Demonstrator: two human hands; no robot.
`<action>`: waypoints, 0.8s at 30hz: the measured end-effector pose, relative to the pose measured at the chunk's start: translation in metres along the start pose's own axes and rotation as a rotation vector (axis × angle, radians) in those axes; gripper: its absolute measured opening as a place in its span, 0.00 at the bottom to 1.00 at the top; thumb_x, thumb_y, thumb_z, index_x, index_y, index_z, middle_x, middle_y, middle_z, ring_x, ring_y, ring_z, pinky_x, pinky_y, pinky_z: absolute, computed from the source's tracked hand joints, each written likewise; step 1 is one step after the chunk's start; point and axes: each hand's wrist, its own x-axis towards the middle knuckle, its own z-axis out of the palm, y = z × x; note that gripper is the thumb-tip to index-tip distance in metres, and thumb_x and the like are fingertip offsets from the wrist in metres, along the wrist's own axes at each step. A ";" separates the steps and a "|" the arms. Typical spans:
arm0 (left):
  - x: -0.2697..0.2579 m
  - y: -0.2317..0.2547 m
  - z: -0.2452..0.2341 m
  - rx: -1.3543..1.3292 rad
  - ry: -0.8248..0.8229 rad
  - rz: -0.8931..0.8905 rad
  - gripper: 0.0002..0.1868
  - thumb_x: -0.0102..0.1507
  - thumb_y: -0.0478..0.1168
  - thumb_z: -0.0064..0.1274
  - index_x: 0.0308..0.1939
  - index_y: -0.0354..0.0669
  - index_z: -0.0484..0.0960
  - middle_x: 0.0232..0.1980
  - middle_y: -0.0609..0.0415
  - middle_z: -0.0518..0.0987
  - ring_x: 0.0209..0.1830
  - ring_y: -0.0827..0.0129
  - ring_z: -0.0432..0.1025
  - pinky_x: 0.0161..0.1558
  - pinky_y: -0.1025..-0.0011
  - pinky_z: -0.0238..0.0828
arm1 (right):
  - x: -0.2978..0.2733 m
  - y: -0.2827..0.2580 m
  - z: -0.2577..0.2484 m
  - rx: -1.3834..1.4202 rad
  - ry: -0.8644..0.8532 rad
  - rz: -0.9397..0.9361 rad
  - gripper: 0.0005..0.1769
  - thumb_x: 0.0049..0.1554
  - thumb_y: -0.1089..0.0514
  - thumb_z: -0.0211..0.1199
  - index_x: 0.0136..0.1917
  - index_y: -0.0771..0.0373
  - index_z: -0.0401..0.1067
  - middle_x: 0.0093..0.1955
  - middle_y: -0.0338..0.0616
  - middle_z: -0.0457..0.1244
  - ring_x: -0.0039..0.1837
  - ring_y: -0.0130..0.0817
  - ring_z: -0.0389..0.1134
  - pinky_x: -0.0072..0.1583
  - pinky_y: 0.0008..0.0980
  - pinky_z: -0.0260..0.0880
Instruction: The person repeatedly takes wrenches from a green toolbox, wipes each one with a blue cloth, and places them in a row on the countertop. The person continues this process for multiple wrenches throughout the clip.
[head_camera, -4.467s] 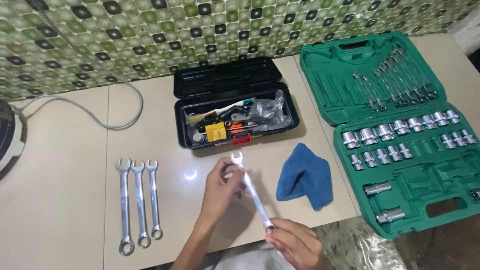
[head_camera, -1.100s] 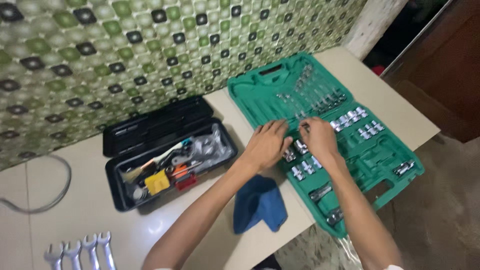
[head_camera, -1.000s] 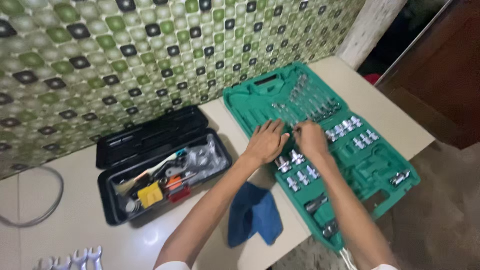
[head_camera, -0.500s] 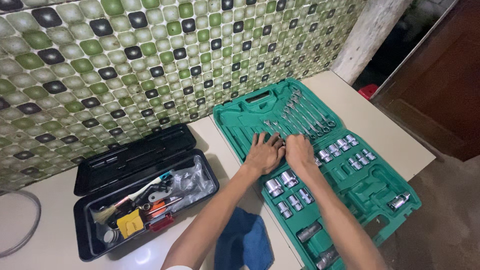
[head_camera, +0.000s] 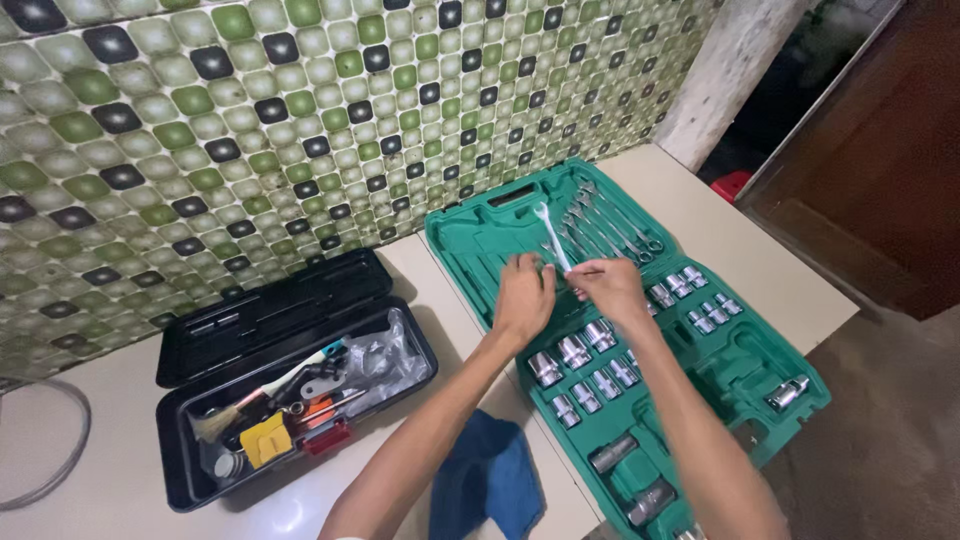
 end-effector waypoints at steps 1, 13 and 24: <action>0.002 0.003 -0.003 -0.082 0.024 0.014 0.17 0.72 0.44 0.46 0.50 0.32 0.83 0.56 0.36 0.82 0.58 0.45 0.75 0.63 0.57 0.71 | -0.009 -0.008 -0.002 0.056 -0.056 -0.028 0.09 0.55 0.62 0.69 0.47 0.71 0.80 0.40 0.47 0.72 0.39 0.30 0.72 0.42 0.30 0.72; -0.103 0.078 -0.129 -0.863 -0.046 -0.288 0.17 0.74 0.42 0.37 0.53 0.38 0.81 0.27 0.61 0.69 0.24 0.79 0.62 0.25 0.74 0.65 | -0.205 -0.086 0.024 -0.483 -0.405 -0.188 0.11 0.60 0.58 0.62 0.45 0.69 0.77 0.34 0.48 0.66 0.38 0.39 0.68 0.42 0.36 0.70; -0.221 0.101 -0.226 -0.819 -0.066 -0.318 0.13 0.69 0.33 0.48 0.55 0.36 0.82 0.34 0.58 0.75 0.29 0.79 0.69 0.31 0.77 0.69 | -0.298 -0.068 0.122 -0.647 -0.268 -0.670 0.22 0.47 0.55 0.71 0.53 0.67 0.74 0.53 0.55 0.65 0.55 0.55 0.66 0.54 0.50 0.67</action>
